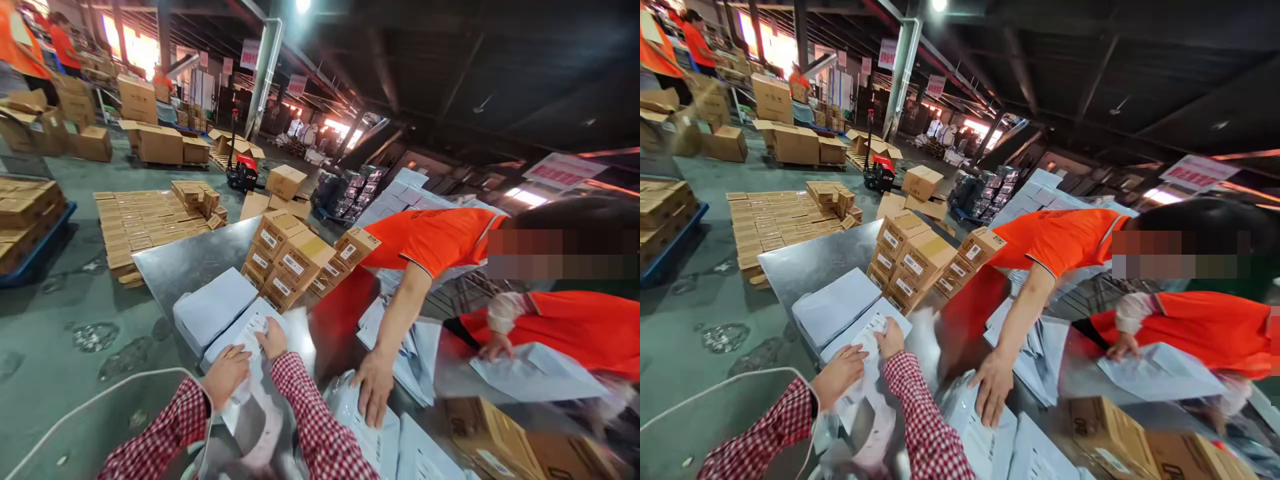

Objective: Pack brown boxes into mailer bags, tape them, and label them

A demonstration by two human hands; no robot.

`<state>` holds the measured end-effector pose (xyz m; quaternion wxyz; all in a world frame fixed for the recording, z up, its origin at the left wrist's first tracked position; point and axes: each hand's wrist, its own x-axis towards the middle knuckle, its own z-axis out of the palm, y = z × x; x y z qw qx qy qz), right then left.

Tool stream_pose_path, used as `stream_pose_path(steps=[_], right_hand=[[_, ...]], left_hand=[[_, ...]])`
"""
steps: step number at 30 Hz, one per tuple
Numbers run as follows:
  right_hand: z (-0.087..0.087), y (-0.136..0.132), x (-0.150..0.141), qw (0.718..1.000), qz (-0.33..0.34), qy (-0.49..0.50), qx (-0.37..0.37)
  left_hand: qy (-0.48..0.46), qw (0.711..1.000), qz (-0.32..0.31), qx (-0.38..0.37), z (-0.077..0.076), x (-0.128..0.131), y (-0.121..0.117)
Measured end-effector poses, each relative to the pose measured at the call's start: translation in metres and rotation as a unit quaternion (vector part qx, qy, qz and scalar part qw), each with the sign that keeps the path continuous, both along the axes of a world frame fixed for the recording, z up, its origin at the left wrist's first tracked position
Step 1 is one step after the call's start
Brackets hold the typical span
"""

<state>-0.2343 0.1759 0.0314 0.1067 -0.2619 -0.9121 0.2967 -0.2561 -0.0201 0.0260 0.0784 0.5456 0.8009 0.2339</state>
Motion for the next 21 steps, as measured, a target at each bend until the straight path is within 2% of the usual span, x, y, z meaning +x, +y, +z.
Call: stream_pose_path(steps=[4,5,7,9,11,13,16,19,21], right_hand=[[0.012,-0.010,0.005,0.989,-0.021,-0.110,0.099],[0.012,-0.014,0.005,0.985,-0.009,-0.113,0.129],[0.005,-0.025,0.005,0.980,0.062,-0.099,0.161],[-0.007,-0.038,0.004,0.975,0.140,-0.093,0.148],[-0.019,-0.046,0.004,0.975,0.158,-0.090,0.129],[-0.026,-0.044,0.007,0.977,0.151,-0.081,0.124],[-0.023,-0.024,0.030,0.980,0.137,-0.064,0.127],[-0.015,0.006,0.078,0.982,0.113,-0.070,0.135],[-0.012,0.025,0.114,0.982,0.093,-0.088,0.137]], left_hand=[[0.007,1.000,0.013,0.014,-0.026,0.001,-0.005],[0.015,0.999,0.014,0.027,-0.034,0.001,-0.010],[0.041,0.996,0.046,0.063,-0.052,-0.002,-0.023],[0.066,0.986,0.111,0.107,-0.068,-0.009,-0.037],[0.058,0.972,0.172,0.153,-0.080,-0.018,-0.048],[-0.011,0.967,0.191,0.170,-0.086,-0.024,-0.049],[-0.152,0.957,0.181,0.167,-0.076,-0.016,-0.036],[-0.272,0.942,0.128,0.151,-0.051,0.011,-0.015],[-0.317,0.932,0.105,0.142,-0.034,0.025,-0.008]])
